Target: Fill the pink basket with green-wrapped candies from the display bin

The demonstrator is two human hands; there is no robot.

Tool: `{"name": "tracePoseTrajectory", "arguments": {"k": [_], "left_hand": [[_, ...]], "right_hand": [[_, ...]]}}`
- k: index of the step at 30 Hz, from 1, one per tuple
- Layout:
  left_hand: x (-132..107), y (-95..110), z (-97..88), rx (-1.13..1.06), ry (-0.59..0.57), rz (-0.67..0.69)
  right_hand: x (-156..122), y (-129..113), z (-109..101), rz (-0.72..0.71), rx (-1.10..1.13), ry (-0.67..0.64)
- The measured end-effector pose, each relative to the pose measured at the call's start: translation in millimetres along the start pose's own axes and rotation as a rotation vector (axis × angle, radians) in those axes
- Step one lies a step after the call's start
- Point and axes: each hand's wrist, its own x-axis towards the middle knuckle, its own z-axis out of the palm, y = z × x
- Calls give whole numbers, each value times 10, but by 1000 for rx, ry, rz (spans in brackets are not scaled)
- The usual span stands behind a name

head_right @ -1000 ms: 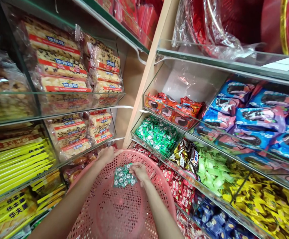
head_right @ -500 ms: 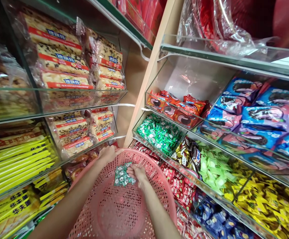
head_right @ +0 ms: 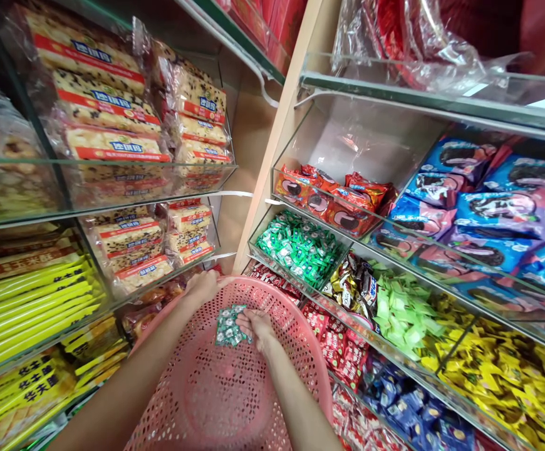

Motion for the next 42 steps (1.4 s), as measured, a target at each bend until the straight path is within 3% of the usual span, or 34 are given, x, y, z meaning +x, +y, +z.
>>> {"name": "tracePoseTrajectory", "arguments": {"k": [8, 11, 13, 15, 18, 20, 24, 26, 28, 34, 42], "left_hand": [[-9, 7, -11, 14, 8, 11], [-3, 9, -11, 5, 5, 5], [3, 12, -10, 1, 2, 1], [7, 14, -10, -1, 1, -2], [8, 10, -12, -1, 0, -6], [7, 5, -14, -4, -3, -7], [3, -1, -17, -13, -2, -16], [2, -3, -14, -11, 2, -13], [1, -7, -8, -5, 4, -10], [-4, -10, -3, -1, 16, -4], [-1, -7, -5, -10, 3, -10]], "right_hand": [[8, 29, 18, -37, -65, 54], [0, 37, 32, -120, -149, 88], [-48, -4, 64, -289, -282, 114], [-158, -111, 113, -566, -450, 155], [-444, -393, 178, -970, -660, 236], [-660, -623, 171, -1164, -761, 315], [-914, -1002, -1, -1461, -975, 692], [-920, -1105, -113, -1471, -1094, 875], [-882, -1155, -191, -1433, -1197, 951], [-763, -1137, -185, -1311, -1340, 947], [-750, -1080, -209, -1363, -1347, 918]]}}
